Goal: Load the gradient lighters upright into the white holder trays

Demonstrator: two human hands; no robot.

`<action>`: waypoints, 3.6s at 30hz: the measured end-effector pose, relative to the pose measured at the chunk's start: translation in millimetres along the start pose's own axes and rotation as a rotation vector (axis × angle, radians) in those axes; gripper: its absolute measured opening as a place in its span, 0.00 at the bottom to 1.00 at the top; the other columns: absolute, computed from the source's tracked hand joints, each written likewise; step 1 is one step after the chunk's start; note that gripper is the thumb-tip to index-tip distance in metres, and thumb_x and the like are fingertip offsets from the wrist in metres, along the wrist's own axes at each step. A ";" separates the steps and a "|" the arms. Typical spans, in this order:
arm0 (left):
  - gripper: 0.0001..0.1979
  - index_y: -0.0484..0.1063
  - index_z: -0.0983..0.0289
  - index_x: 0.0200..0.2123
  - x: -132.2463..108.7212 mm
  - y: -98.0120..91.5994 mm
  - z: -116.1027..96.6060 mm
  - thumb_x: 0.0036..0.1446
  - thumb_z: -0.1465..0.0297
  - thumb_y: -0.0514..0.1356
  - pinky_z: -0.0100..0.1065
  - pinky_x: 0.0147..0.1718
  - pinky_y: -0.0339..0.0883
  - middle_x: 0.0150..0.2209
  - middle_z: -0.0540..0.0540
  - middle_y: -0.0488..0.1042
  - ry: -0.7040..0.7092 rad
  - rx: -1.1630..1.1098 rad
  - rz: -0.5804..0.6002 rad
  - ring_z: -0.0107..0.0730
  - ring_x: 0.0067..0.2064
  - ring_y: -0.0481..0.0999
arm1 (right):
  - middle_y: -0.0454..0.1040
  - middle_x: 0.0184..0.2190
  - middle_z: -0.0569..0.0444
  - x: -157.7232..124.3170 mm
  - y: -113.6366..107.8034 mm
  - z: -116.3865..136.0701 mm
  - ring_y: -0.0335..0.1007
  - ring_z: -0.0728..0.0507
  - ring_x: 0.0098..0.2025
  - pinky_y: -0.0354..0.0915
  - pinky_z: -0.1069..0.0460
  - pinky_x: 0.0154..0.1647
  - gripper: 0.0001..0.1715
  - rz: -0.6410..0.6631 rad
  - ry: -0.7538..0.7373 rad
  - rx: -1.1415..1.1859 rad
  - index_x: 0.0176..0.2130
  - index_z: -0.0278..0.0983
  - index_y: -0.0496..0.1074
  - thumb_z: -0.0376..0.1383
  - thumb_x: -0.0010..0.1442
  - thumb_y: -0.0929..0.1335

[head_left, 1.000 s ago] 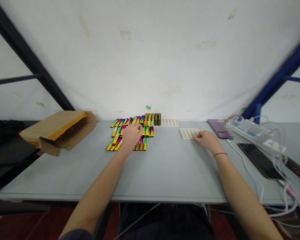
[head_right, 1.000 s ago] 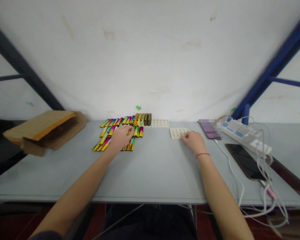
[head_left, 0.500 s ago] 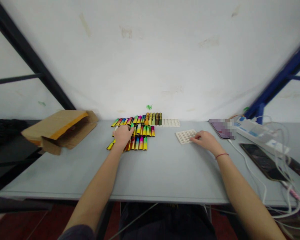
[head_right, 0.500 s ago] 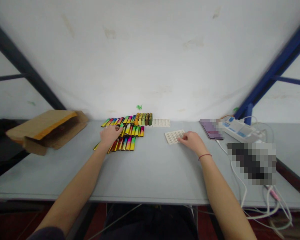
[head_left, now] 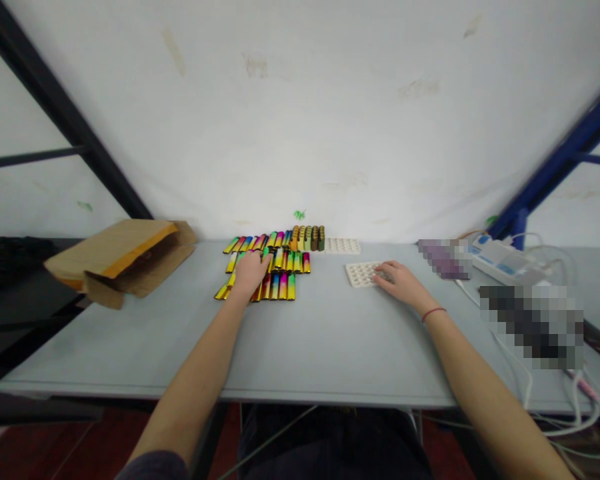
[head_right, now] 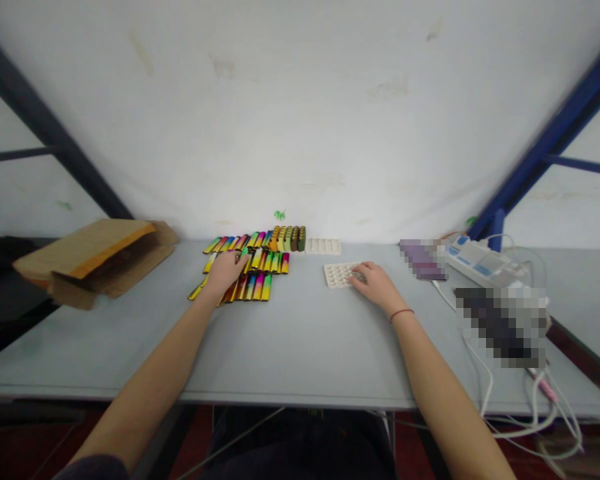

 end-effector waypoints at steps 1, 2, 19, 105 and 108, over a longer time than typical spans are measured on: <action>0.24 0.78 0.69 0.45 0.2 0.5 0.3 0.65 0.59 0.48 0.41 0.46 0.68 0.43 0.69 0.79 -0.001 -0.010 0.003 0.51 0.47 0.78 | 0.75 0.48 0.42 0.2 1.7 -0.1 0.72 0.38 0.50 0.66 0.45 0.55 0.17 0.008 -0.002 0.004 0.48 0.36 0.76 0.42 0.65 0.65; 0.23 0.78 0.69 0.45 0.3 0.4 1.3 0.65 0.59 0.49 0.41 0.46 0.68 0.43 0.69 0.79 -0.009 -0.021 0.001 0.51 0.48 0.78 | 0.76 0.48 0.42 0.5 3.3 -0.2 0.72 0.38 0.50 0.66 0.45 0.55 0.18 0.013 -0.004 0.003 0.48 0.36 0.75 0.42 0.66 0.64; 0.12 0.64 0.63 0.37 -32.5 9.5 -125.1 0.60 0.60 0.59 0.23 0.18 0.49 0.22 0.43 0.61 -0.146 -1.625 0.469 0.18 0.17 0.56 | 0.69 0.60 0.40 3.7 19.5 14.0 0.65 0.36 0.61 0.61 0.41 0.60 0.26 -0.004 0.001 -0.099 0.58 0.35 0.69 0.45 0.68 0.60; 0.14 0.77 0.63 0.43 -49.7 51.9 -251.3 0.65 0.62 0.56 0.34 0.44 0.66 0.42 0.58 0.81 0.604 -0.491 0.167 0.39 0.43 0.78 | 0.66 0.62 0.39 0.0 27.2 11.2 0.61 0.28 0.63 0.49 0.30 0.64 0.48 0.106 -0.033 0.070 0.60 0.38 0.67 0.60 0.49 0.73; 0.16 0.77 0.62 0.45 -50.3 47.0 -250.0 0.66 0.59 0.55 0.37 0.45 0.64 0.44 0.58 0.81 0.562 -0.350 0.146 0.42 0.47 0.76 | 0.65 0.62 0.38 -0.1 27.5 11.7 0.61 0.28 0.63 0.49 0.30 0.65 0.48 0.116 -0.027 0.065 0.61 0.37 0.67 0.59 0.49 0.73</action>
Point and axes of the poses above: each hand's wrist, its own x-axis towards the middle knuckle, its own y-axis out of the palm, z = x × y, the point moved 9 cm from there along x, towards the middle knuckle
